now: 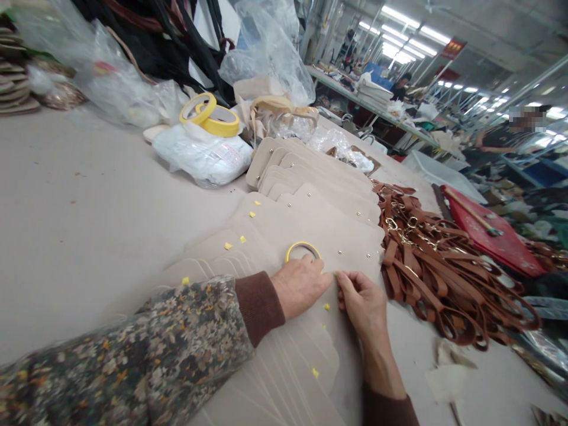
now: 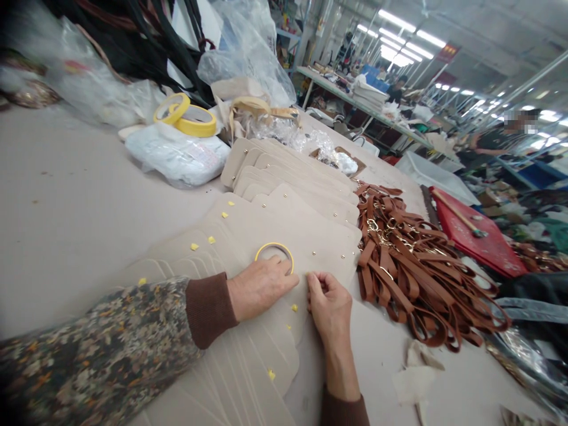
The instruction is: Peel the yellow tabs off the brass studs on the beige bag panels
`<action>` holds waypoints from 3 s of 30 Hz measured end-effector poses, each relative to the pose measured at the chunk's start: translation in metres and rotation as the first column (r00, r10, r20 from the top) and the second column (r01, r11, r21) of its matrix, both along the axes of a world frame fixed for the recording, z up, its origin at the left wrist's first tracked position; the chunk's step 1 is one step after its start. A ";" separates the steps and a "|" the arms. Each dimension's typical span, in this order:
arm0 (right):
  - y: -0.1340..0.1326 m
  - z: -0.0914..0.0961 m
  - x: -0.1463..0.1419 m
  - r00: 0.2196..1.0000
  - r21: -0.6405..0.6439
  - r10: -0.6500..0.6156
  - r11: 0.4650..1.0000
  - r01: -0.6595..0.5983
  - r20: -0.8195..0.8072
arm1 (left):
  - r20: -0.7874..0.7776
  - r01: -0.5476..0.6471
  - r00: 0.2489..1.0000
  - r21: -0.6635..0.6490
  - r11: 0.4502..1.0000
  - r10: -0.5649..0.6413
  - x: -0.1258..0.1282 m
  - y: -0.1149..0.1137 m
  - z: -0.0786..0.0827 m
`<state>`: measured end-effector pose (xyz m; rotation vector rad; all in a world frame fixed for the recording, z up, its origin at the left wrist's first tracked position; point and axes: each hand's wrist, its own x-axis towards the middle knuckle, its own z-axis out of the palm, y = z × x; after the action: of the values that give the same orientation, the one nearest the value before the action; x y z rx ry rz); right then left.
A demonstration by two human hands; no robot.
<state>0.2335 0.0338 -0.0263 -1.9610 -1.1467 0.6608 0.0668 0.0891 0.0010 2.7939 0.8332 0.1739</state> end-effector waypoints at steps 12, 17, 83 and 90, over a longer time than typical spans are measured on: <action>0.008 -0.005 0.003 0.988 -0.007 -0.053 0.998 0.055 0.148 | -0.038 0.002 0.999 -0.019 1.000 -0.002 0.000 0.000 -0.002; -0.003 -0.005 0.005 0.994 0.015 -0.086 0.996 0.087 -0.064 | -0.026 -0.002 1.000 -0.013 1.000 0.001 -0.002 0.000 -0.002; 0.004 0.019 -0.026 0.949 0.162 -0.071 0.979 0.125 -0.306 | 0.444 0.020 0.894 0.108 0.994 -0.066 -0.005 0.012 -0.004; -0.003 0.011 0.014 0.924 -0.062 0.038 0.996 -0.067 -0.381 | 0.122 -0.056 0.991 0.054 0.997 0.049 -0.004 0.011 0.001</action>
<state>0.2470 0.0308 -0.0151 -1.7622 -0.9457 1.0728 0.0630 0.1003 0.0019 2.7829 0.8860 0.3778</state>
